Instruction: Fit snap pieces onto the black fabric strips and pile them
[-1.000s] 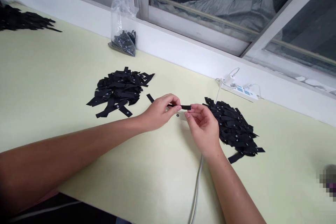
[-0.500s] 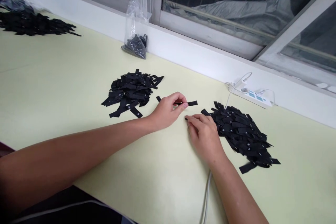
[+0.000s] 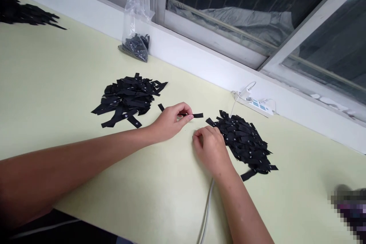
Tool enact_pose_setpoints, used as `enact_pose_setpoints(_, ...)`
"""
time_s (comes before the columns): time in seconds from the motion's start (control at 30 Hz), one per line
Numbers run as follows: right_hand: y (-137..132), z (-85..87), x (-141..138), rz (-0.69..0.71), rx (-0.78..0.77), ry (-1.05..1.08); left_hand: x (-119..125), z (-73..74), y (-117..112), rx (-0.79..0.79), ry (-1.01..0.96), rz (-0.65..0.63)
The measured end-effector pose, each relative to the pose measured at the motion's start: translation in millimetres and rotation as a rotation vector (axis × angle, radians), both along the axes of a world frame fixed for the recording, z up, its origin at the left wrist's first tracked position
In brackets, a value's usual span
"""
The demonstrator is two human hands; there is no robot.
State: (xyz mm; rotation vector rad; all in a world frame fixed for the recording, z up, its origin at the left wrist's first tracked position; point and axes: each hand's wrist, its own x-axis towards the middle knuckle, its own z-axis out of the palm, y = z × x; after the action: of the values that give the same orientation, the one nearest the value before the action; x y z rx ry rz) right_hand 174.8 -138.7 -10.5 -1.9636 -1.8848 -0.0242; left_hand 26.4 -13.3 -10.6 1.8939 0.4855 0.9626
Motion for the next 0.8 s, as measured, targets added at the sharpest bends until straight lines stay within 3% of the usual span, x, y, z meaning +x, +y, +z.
enact_pose_setpoints(0.23, 0, 2.3, -7, 0.029, 0.044, 0.073, -1, -2.0, 1, 0.003, 0.027, -0.004)
enact_pose_setpoints(0.37, -6, 13.0, -10, -0.025, 0.335, 0.165, -3, 0.0, 0, 0.063, 0.091, -0.050)
enact_pose_setpoints(0.43, -7, 16.3, -11, -0.128, 0.512, 0.223, -5, 2.6, -1, 0.172, 0.129, -0.133)
enact_pose_setpoints(0.5, -7, 16.0, -10, -0.192, 0.579, 0.332, -6, 4.8, -3, 0.291, 0.147, -0.240)
enact_pose_setpoints(0.6, -2, 11.0, -8, -0.149, 0.467, 0.598, -7, 5.5, -4, 0.367, 0.136, -0.323)
enact_pose_setpoints(0.7, 3, 6.6, -7, -0.060, 0.293, 0.858, -7, 4.1, -4, 0.345, 0.124, -0.306)
enact_pose_setpoints(0.8, 4, 6.4, -7, -0.057, 0.247, 0.957, -6, 3.1, -3, 0.317, 0.129, -0.288)
